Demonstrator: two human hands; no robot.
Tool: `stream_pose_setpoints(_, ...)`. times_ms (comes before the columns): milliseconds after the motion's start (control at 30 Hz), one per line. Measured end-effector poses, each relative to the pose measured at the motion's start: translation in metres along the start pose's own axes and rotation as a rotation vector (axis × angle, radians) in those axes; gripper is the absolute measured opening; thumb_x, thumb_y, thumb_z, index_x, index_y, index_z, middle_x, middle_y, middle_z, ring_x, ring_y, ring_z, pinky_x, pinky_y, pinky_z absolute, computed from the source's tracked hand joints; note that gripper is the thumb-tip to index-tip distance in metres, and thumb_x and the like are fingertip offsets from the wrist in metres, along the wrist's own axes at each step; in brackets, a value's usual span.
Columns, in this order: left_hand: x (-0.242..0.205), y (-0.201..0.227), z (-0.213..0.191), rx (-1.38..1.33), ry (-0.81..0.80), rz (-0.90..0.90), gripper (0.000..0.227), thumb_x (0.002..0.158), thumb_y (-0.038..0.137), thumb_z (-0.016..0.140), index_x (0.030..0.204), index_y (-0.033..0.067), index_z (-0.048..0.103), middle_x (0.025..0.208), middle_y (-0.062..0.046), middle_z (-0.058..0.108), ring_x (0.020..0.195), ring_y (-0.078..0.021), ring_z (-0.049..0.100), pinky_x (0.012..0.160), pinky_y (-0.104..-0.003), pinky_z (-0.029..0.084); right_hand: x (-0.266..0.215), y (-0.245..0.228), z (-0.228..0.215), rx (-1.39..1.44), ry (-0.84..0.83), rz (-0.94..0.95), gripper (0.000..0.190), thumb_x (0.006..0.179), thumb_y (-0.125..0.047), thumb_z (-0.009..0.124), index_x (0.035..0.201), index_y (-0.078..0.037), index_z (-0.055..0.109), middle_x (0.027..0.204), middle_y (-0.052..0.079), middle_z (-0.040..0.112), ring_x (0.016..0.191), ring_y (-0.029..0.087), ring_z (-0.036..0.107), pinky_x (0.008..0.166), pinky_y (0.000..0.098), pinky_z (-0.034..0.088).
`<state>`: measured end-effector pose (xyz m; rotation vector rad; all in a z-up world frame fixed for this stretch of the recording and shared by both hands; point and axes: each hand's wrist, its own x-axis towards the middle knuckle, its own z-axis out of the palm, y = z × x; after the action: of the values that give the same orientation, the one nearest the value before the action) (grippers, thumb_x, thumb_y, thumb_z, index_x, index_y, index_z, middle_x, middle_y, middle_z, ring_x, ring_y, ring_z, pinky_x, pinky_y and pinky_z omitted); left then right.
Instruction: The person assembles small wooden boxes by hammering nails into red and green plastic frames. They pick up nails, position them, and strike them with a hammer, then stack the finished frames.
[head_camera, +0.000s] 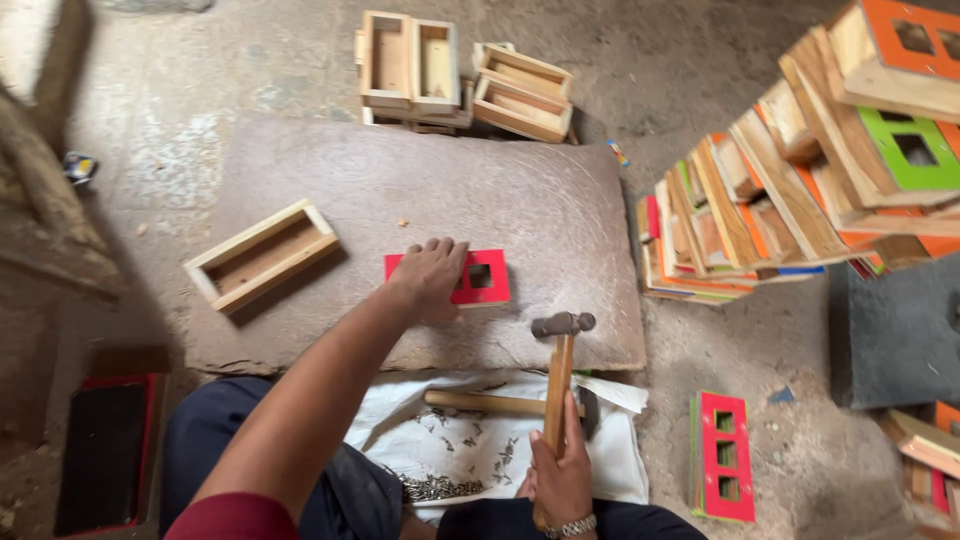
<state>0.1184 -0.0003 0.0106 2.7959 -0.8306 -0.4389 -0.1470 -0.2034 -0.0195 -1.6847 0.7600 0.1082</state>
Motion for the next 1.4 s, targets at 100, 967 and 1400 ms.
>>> stream_pose_setpoints(100,-0.008,0.007,0.013,0.031,-0.003,0.051,0.092,0.068,0.037,0.086,0.143,0.0042,0.043,0.132,-0.016,0.056,0.129,-0.0316,0.053,0.110,-0.047,0.043,0.001,-0.003,0.000,0.063,-0.009,0.046,0.085,0.092,-0.012,0.066,0.161,-0.031,0.022,0.056,0.002,0.054,0.038,0.010,0.047,0.032,0.0308,0.045)
stream_pose_setpoints(967,-0.193,0.079,0.205,-0.293,-0.225,0.076,0.024,0.081,0.023,0.077,0.099,0.0080,0.070,0.100,-0.016,0.072,0.094,-0.0355,0.071,0.081,-0.045,0.057,0.004,0.013,0.017,-0.523,-0.001,-0.261,0.078,0.093,-0.024,0.064,0.162,-0.029,0.028,0.152,0.012,0.054,0.128,0.030,0.063,0.101,0.0366,0.054)
stream_pose_setpoints(1400,-0.191,0.091,0.157,-0.646,-0.029,0.039,0.015,0.092,0.021,0.068,0.101,0.0164,0.079,0.111,-0.005,0.067,0.100,-0.0279,0.068,0.086,-0.040,0.056,-0.006,-0.008,0.013,0.053,-0.083,-0.045,0.086,0.091,-0.011,0.066,0.163,-0.031,0.024,0.064,0.000,0.057,0.042,0.007,0.047,0.033,0.0266,0.043)
